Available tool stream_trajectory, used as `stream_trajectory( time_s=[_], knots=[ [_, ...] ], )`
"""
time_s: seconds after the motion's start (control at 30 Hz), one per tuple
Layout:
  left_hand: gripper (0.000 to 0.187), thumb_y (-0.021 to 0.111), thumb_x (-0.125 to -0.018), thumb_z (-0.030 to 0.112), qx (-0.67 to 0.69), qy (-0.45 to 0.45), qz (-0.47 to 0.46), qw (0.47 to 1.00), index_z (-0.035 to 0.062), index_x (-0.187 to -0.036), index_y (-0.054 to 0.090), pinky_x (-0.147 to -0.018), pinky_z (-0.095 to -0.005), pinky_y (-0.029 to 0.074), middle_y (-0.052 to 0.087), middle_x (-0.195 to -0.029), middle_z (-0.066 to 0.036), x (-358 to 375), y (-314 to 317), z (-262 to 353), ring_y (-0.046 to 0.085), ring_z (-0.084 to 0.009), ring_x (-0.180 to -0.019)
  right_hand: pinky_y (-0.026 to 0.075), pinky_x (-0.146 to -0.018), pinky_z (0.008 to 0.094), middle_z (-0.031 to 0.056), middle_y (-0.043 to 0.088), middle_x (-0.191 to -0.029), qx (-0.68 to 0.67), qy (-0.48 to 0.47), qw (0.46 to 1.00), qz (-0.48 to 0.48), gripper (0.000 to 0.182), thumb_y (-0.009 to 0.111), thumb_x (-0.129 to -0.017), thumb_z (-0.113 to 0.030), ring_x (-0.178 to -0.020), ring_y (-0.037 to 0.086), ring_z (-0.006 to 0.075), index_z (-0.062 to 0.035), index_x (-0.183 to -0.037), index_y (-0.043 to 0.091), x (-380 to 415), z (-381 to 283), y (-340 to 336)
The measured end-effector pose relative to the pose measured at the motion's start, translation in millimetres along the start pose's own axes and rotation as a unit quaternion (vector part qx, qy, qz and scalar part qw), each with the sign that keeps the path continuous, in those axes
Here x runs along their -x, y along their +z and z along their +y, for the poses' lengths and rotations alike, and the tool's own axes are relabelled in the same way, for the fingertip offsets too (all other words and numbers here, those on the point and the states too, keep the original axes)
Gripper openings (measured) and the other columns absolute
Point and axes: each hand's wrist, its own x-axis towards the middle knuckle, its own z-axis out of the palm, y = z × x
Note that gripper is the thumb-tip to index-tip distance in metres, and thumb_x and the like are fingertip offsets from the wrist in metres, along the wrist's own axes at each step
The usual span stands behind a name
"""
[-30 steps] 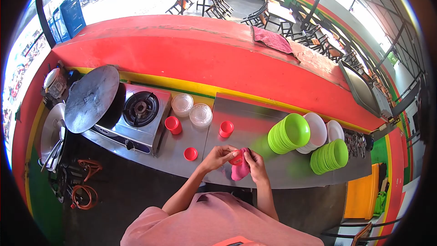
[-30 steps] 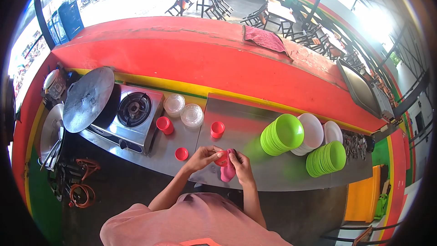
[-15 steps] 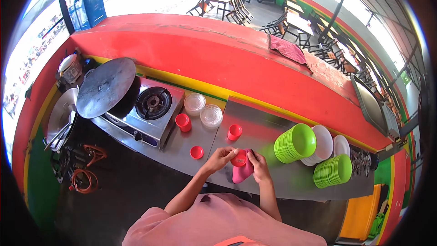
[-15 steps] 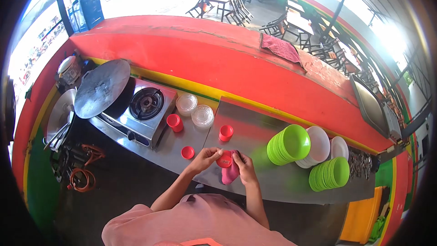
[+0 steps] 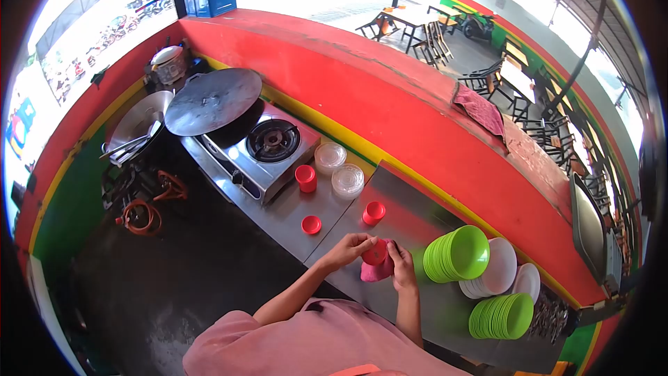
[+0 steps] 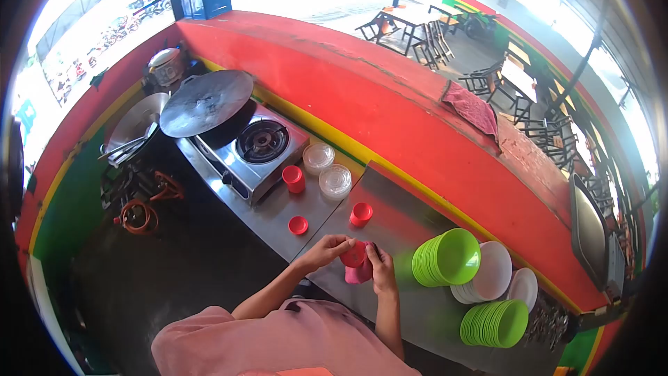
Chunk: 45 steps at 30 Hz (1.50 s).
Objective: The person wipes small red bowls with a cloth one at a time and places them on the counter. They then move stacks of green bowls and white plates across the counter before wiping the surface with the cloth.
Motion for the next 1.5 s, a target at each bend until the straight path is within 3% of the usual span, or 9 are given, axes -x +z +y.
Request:
stream_trajectory(
  time_s=[0.2,0.53,0.63,0.83,0.93,1.03,1.3,1.5],
  knots=[
    [0.04,0.053,-0.102,0.038,0.16,0.017,0.049,0.986,0.0016,-0.116,0.061,-0.091,-0.029,0.046,0.064,-0.105,0.0,5.8,36.9,-5.7,0.059,-0.0098,-0.099,0.049,-0.087,0.0287,0.005,0.065,-0.108,-0.081,-0.004,0.996,0.042,0.032,0.057,-0.1,-0.028,-0.098,0.061,0.0119,0.0005,-0.112,0.065,-1.7,-3.4,-19.4],
    [0.034,0.055,-0.101,0.039,0.02,-0.03,0.093,0.995,0.0067,-0.103,0.064,-0.078,-0.0242,0.044,0.062,-0.092,0.004,13.2,72.0,-33.9,0.055,-0.0056,-0.084,0.048,-0.08,0.0259,0.0005,0.065,-0.096,0.049,0.0,0.999,-0.007,0.028,0.057,-0.1,-0.028,-0.088,0.058,0.0086,-0.0024,-0.108,0.067,26.3,2.6,-64.4],
    [0.033,0.055,-0.101,0.039,0.047,-0.055,0.115,0.991,0.007,-0.101,0.064,-0.08,-0.0246,0.046,0.063,-0.092,0.003,12.9,87.9,-51.9,0.057,-0.0058,-0.084,0.047,-0.075,0.0243,-0.0009,0.065,-0.093,0.035,0.011,0.999,-0.03,0.026,0.058,-0.1,-0.027,-0.084,0.057,0.0067,-0.0028,-0.105,0.066,37.7,2.6,-82.4],
    [0.031,0.056,-0.1,0.036,0.163,-0.009,0.197,0.967,0.0061,-0.1,0.065,-0.086,-0.0289,0.049,0.065,-0.094,0.002,14.3,132.2,-69.5,0.061,-0.0069,-0.092,0.047,-0.073,0.0243,-0.001,0.063,-0.09,0.028,0.057,0.998,0.001,0.024,0.062,-0.097,-0.027,-0.081,0.056,0.0067,-0.0037,-0.102,0.065,49.1,31.1,-132.7],
    [0.031,0.058,-0.099,0.035,0.143,0.011,0.249,0.958,0.0059,-0.104,0.065,-0.085,-0.0291,0.05,0.066,-0.097,0.001,11.7,129.4,-78.3,0.062,-0.0083,-0.093,0.048,-0.074,0.0256,0.0,0.063,-0.091,0.036,0.06,0.996,0.053,0.026,0.065,-0.095,-0.029,-0.081,0.057,0.0083,-0.0042,-0.105,0.064,46.6,47.1,-147.4],
    [0.033,0.061,-0.098,0.037,0.081,-0.007,0.31,0.947,0.0057,-0.109,0.066,-0.084,-0.0281,0.049,0.068,-0.099,0.0,-0.9,119.7,-75.9,0.063,-0.009,-0.091,0.049,-0.075,0.0265,0.0017,0.064,-0.093,0.035,0.09,0.995,0.035,0.029,0.066,-0.093,-0.028,-0.083,0.059,0.0098,-0.0037,-0.108,0.062,45.9,52.0,-154.8],
    [0.034,0.064,-0.096,0.029,-0.092,0.048,0.301,0.948,0.0017,-0.117,0.065,-0.076,-0.0259,0.047,0.069,-0.098,-0.002,-67.4,65.5,-75.2,0.061,-0.0083,-0.088,0.049,-0.075,0.0267,0.0024,0.065,-0.094,0.024,0.098,0.994,0.032,0.025,0.067,-0.092,-0.025,-0.084,0.06,0.0101,-0.0032,-0.105,0.062,47.7,46.7,-155.6],
    [0.032,0.065,-0.096,0.025,-0.095,0.072,0.32,0.94,-0.001,-0.113,0.066,-0.076,-0.0272,0.048,0.07,-0.098,-0.005,-91.9,54.9,-68.6,0.064,-0.0108,-0.085,0.049,-0.074,0.0262,0.0014,0.065,-0.093,0.015,0.076,0.993,0.084,0.023,0.066,-0.092,-0.022,-0.082,0.06,0.0096,-0.0037,-0.106,0.064,48.0,44.2,-158.6]
  ],
)
